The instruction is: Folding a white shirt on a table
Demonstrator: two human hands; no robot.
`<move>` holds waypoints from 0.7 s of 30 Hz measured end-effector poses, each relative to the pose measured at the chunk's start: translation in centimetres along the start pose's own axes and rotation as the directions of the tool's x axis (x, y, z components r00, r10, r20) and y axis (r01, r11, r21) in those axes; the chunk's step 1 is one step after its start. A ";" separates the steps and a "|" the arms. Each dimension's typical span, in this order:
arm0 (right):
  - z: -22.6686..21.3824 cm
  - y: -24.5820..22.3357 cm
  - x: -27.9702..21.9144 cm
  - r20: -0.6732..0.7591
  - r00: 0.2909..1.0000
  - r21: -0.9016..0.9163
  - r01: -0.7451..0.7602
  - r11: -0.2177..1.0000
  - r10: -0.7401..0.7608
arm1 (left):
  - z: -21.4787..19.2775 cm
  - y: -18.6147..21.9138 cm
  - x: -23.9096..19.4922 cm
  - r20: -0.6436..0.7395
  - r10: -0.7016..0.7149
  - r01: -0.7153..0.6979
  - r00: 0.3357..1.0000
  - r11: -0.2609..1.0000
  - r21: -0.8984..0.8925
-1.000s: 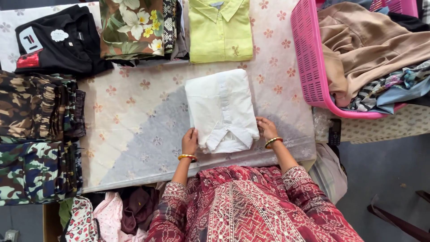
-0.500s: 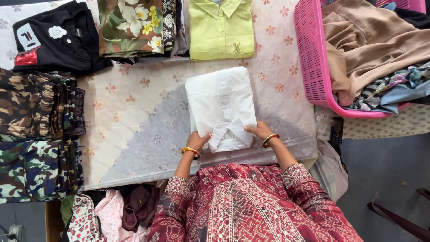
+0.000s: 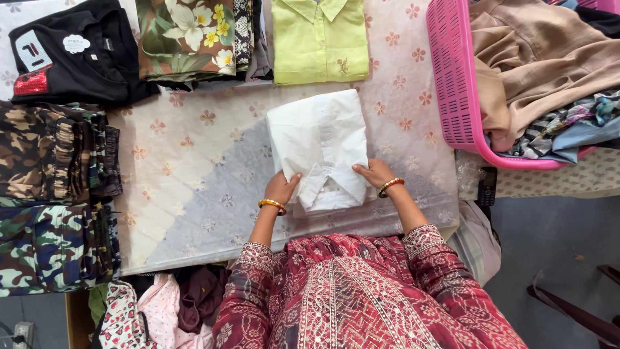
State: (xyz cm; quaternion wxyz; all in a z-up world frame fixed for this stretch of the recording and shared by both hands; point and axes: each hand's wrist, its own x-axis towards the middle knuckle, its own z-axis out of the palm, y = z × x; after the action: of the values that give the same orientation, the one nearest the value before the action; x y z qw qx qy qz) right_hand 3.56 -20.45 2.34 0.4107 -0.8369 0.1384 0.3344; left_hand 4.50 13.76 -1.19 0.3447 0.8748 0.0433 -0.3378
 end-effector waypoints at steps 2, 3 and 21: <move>-0.1 -0.9 -0.4 -0.175 0.971 -0.136 0.142 0.980 -0.165 | -1.3 1.9 -1.4 -0.270 0.233 -0.297 0.934 0.927 -0.227; -0.1 -1.0 -0.3 -0.173 0.972 -0.137 0.139 0.981 -0.161 | -1.0 1.5 -0.6 -0.267 0.231 -0.295 0.936 0.928 -0.230; -3.7 -7.3 5.1 -0.104 0.994 0.948 0.112 0.298 -0.043 | -5.8 4.7 8.0 -0.037 0.242 -0.001 0.970 -0.146 -0.989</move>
State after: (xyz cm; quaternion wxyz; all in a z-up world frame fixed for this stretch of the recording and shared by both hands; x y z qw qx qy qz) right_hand 12.69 -18.53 4.83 0.8369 -0.4476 0.2805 0.1432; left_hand 15.33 12.63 -0.39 0.9157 0.2856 0.1720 -0.2244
